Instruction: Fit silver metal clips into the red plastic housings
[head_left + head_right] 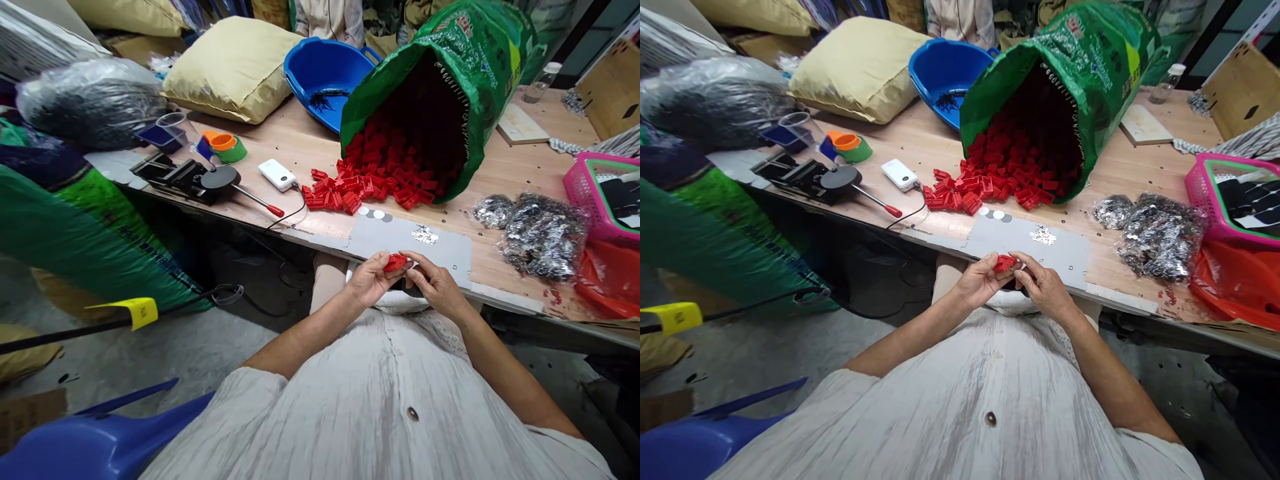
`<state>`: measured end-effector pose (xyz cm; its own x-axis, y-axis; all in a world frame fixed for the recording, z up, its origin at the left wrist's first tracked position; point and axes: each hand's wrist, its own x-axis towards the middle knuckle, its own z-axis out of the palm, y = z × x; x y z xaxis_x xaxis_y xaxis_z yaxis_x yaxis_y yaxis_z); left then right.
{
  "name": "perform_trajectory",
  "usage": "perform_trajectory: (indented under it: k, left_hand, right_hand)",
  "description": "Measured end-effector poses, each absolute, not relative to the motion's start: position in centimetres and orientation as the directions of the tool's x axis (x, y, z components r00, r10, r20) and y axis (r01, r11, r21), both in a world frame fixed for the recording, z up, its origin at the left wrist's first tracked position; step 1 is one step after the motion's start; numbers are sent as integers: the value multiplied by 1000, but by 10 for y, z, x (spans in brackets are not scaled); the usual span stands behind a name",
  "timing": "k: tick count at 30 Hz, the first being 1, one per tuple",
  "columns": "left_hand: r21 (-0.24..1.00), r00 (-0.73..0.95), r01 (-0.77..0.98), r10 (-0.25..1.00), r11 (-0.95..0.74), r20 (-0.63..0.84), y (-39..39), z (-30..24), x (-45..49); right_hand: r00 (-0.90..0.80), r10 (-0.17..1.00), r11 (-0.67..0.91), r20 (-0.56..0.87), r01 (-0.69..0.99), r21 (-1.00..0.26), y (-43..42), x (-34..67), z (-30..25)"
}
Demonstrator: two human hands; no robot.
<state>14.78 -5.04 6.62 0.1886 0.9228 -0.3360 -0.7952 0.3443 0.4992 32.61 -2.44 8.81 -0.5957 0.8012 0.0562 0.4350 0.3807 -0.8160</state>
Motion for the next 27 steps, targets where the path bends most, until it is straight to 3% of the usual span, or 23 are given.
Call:
perform_trajectory:
  k: [10,15,19,23,27]
  left_hand:
    - [359,217,-853,883,378,-416,-54,72,158]
    - [384,184,-852,891,355,-416,-57,68,164]
    - [405,202,-844,908,352,-367,-62,60,165]
    - [491,208,-794,918,360,-338,-66,51,159]
    - [696,198,-579,901,426,-387,-68,30,148]
  right_hand:
    - [-548,829,406,115,447,-797,-24,326,82]
    - [-471,851,488,234,540,-686,-28,324,71]
    - [-456,858,467,237,501,-729,-28,326,62]
    - [-469,868,404,164,474,-782,-28,331,55]
    - [-421,901,319,105,480,-817,-27,338,50]
